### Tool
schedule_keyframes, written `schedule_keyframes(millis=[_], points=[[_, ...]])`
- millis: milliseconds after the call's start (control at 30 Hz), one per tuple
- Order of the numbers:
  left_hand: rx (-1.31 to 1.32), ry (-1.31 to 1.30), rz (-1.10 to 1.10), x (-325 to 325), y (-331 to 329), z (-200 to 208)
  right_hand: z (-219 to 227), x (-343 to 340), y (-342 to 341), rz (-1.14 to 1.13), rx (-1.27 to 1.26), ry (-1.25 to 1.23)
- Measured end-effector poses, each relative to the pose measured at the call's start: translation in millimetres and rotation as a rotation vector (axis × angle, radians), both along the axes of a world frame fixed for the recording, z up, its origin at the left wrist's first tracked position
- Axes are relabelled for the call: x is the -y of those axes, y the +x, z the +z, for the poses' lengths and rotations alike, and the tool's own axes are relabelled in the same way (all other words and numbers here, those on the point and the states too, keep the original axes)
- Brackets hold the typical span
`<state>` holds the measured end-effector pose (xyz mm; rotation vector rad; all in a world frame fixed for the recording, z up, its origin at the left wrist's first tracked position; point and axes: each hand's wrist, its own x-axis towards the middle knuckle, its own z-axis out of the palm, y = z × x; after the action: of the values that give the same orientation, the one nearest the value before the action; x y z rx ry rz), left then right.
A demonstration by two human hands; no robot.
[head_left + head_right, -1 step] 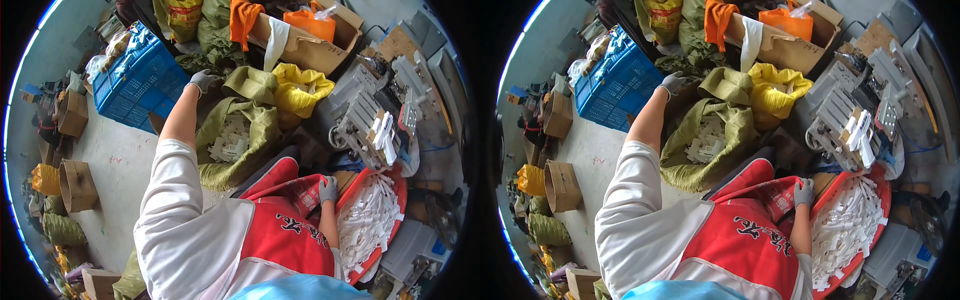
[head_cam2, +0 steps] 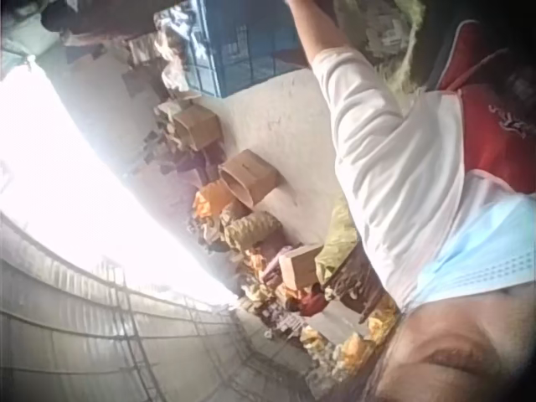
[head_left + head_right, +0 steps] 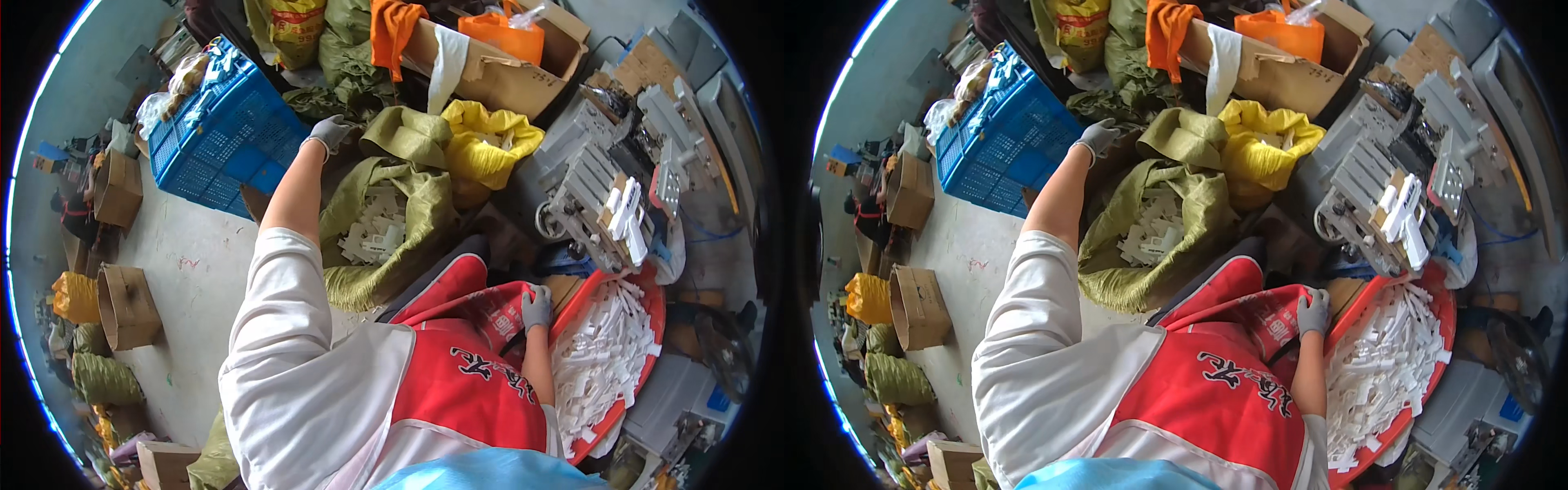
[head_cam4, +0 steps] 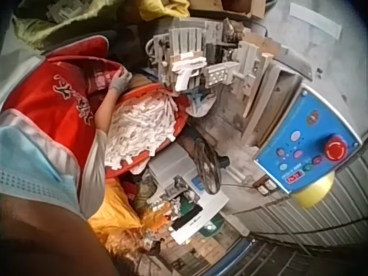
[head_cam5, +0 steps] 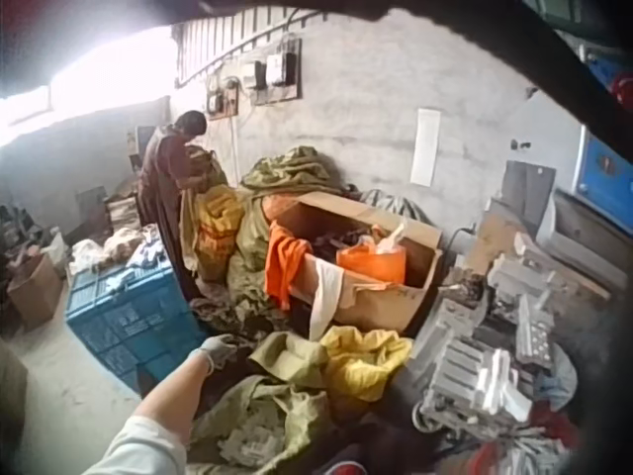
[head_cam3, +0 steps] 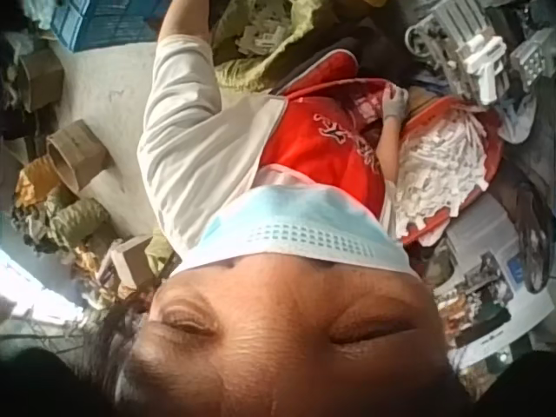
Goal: Assembling and inspecting small white plastic components using a machine in a manufacturing facility.
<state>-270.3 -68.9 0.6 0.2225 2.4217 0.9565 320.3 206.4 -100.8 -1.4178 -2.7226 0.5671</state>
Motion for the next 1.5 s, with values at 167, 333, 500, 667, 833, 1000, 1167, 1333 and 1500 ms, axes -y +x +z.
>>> schedule_keyframes(millis=[167,333,500,667,833,1000,1167,1333,1500], points=[[-0.154,0.166,-0.32,-7.8,-23.1,-61.4,29.7,24.3,23.8,0.178,-0.396,0.147],[0.251,0.631,0.03,-27.7,3.1,-92.9,68.0,39.0,102.0,-0.174,-0.225,0.137],[-0.338,0.336,-0.56,-28.4,66.6,-128.1,51.1,-1.6,199.8,-0.638,-0.201,0.232],[-0.365,0.215,-0.336,-25.3,201.2,-64.2,46.8,-62.1,176.7,-0.315,0.054,0.391],[-0.234,0.265,-0.365,-13.6,271.8,-49.8,4.0,-136.0,130.3,-0.072,0.108,0.416],[-0.332,0.143,-0.603,-25.7,336.6,-37.5,-36.2,-173.7,153.2,-0.082,0.506,0.055],[-0.296,0.196,-0.645,-19.7,369.3,-62.5,28.9,-166.2,113.6,0.057,0.639,-0.008],[-0.377,0.119,-0.82,-37.1,368.1,-68.2,17.4,-161.7,172.8,-0.01,0.526,-0.009],[-0.365,0.154,-0.789,-33.5,362.1,-83.2,55.5,-113.4,211.8,0.142,0.507,-0.027]])
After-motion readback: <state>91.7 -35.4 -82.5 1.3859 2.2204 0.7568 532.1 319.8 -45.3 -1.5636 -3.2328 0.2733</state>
